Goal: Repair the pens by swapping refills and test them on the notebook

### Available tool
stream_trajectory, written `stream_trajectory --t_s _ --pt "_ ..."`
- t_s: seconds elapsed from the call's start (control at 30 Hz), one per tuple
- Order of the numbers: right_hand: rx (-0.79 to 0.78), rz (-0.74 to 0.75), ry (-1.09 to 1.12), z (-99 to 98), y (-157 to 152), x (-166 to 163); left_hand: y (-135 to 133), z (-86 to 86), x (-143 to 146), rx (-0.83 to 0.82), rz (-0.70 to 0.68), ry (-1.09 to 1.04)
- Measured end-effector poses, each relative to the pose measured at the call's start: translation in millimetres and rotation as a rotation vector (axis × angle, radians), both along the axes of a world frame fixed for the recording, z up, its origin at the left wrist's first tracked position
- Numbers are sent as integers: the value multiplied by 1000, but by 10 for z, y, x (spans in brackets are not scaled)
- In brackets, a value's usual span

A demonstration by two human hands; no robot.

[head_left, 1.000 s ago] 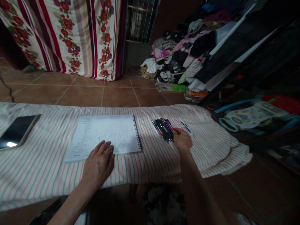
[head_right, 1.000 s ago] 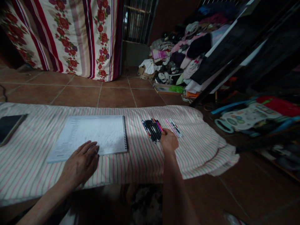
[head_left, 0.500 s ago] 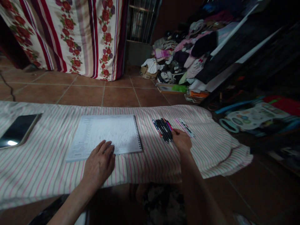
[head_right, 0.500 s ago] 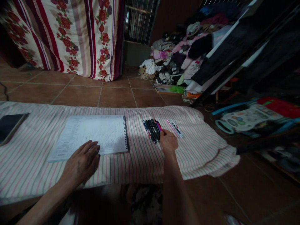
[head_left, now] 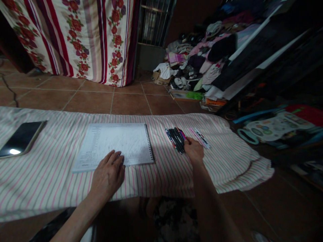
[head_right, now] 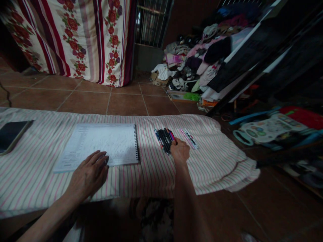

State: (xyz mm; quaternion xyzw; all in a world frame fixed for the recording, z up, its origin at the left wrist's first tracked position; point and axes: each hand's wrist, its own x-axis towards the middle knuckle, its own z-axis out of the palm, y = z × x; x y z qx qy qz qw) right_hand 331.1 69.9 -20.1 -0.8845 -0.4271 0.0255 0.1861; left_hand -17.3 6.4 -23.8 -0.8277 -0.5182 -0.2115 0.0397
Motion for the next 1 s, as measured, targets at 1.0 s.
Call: stream_trajectory --t_s 1.0 --pt "578 671 -61 -62 427 -1584 199 158 -1178 19 536 -296"
